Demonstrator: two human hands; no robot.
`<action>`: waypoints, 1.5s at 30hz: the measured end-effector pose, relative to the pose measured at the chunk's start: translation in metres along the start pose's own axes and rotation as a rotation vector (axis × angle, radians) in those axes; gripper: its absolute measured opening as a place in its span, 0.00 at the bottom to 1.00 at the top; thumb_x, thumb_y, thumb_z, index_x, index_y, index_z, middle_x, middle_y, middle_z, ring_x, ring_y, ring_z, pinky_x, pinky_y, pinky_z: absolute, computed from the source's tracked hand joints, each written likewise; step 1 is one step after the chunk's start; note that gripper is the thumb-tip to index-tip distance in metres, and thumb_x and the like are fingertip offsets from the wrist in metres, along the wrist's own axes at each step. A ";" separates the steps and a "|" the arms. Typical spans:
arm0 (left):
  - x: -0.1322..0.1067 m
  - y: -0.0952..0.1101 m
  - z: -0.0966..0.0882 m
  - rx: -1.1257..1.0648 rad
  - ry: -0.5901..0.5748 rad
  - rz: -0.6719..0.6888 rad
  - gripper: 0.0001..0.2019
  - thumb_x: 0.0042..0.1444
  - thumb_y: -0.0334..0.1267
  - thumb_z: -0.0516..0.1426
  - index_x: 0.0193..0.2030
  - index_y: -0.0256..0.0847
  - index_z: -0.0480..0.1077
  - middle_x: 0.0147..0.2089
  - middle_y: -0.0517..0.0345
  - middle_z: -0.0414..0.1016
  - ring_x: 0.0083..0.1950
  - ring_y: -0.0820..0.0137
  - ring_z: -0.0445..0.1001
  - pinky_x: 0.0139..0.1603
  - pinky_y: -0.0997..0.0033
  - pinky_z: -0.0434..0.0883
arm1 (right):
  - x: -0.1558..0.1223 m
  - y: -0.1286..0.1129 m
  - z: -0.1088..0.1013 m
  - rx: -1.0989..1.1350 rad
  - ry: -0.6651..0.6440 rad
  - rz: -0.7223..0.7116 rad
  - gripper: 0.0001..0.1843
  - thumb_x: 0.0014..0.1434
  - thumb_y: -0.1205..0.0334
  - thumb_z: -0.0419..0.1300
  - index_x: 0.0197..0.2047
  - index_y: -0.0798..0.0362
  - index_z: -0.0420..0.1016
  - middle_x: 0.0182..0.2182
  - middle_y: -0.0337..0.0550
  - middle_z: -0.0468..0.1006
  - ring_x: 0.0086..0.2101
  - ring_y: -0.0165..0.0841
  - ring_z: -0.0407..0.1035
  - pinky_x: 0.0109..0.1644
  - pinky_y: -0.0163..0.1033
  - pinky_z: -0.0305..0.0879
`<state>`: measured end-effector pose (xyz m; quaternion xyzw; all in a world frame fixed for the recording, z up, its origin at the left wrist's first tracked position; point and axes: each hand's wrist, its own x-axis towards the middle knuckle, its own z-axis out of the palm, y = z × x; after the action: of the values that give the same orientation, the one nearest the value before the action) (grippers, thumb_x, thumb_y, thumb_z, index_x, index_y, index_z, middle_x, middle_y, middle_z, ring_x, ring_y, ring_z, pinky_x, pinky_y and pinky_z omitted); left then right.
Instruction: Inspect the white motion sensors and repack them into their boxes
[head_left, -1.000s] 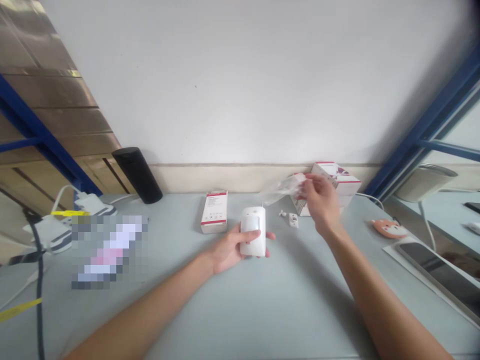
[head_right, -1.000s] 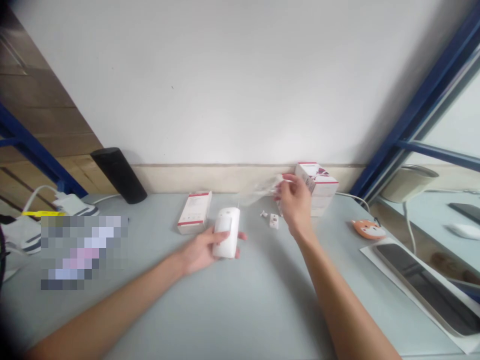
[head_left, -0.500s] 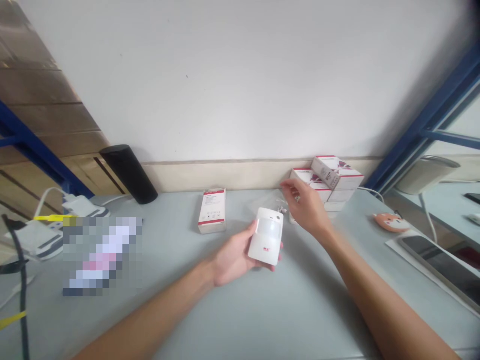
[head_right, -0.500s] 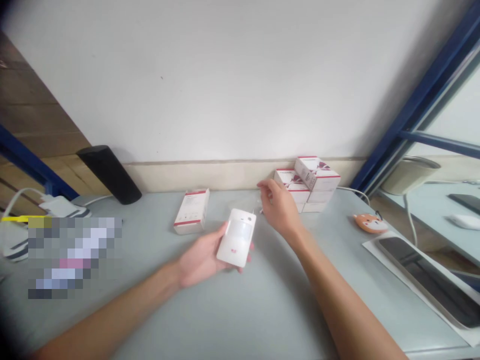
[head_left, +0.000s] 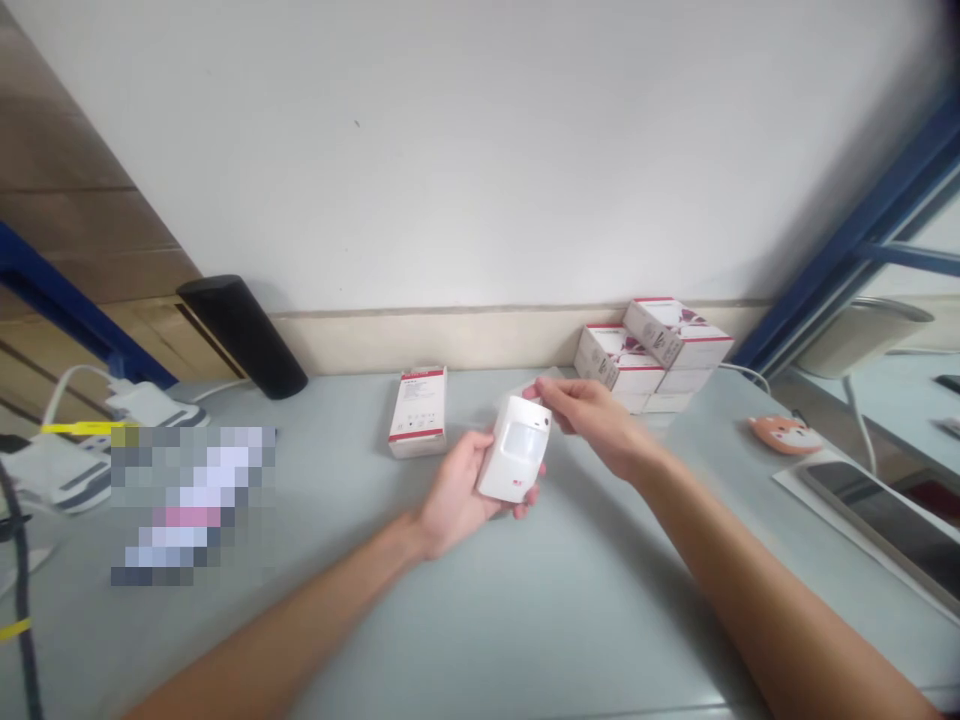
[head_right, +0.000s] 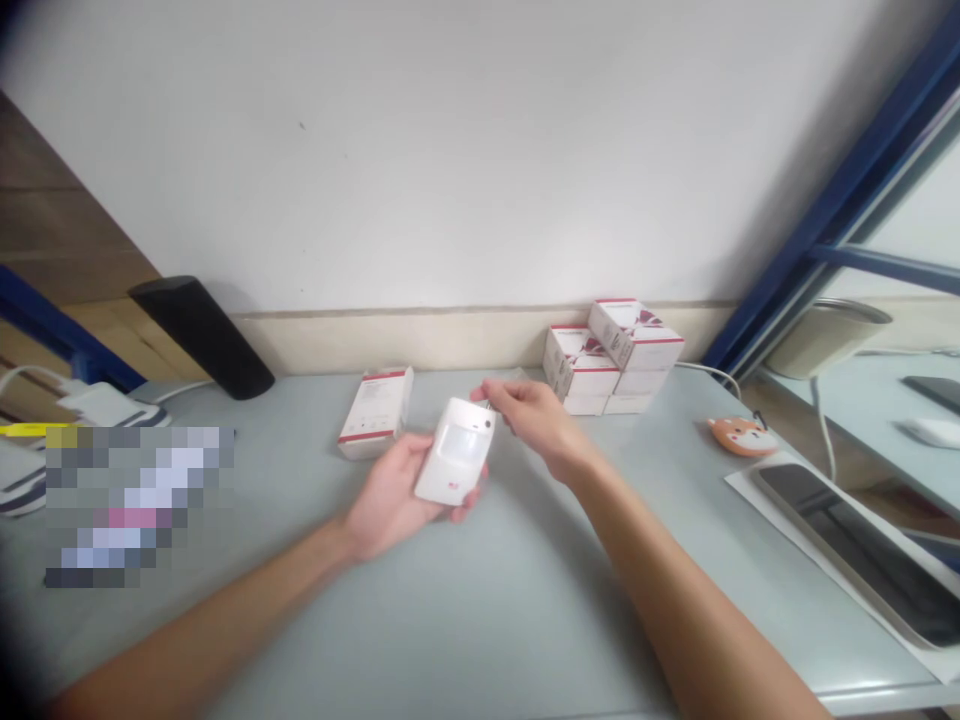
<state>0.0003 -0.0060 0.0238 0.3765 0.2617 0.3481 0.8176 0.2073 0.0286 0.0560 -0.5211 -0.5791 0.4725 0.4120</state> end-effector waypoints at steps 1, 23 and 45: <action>0.000 -0.002 0.000 0.035 -0.017 0.002 0.23 0.68 0.48 0.47 0.58 0.33 0.71 0.45 0.41 0.78 0.37 0.60 0.76 0.37 0.62 0.67 | 0.000 -0.003 -0.005 -0.015 0.079 -0.015 0.29 0.61 0.32 0.62 0.40 0.51 0.84 0.24 0.35 0.61 0.27 0.30 0.53 0.29 0.36 0.52; -0.008 0.020 -0.003 0.181 -0.299 -0.385 0.22 0.64 0.50 0.47 0.53 0.39 0.72 0.39 0.47 0.77 0.30 0.62 0.72 0.29 0.65 0.61 | -0.004 -0.013 -0.128 0.499 0.785 -0.252 0.13 0.65 0.54 0.68 0.34 0.50 0.71 0.22 0.27 0.51 0.22 0.26 0.38 0.29 0.45 0.34; 0.005 0.006 -0.019 -0.157 -0.082 -0.205 0.25 0.57 0.45 0.50 0.51 0.27 0.75 0.46 0.36 0.78 0.35 0.54 0.77 0.34 0.60 0.66 | 0.018 0.000 -0.084 0.382 0.831 -0.508 0.09 0.57 0.56 0.64 0.30 0.52 0.76 0.21 0.31 0.62 0.19 0.23 0.52 0.20 0.31 0.46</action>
<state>-0.0120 0.0085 0.0173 0.2966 0.2373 0.2666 0.8858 0.2861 0.0568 0.0737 -0.4234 -0.3785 0.2080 0.7964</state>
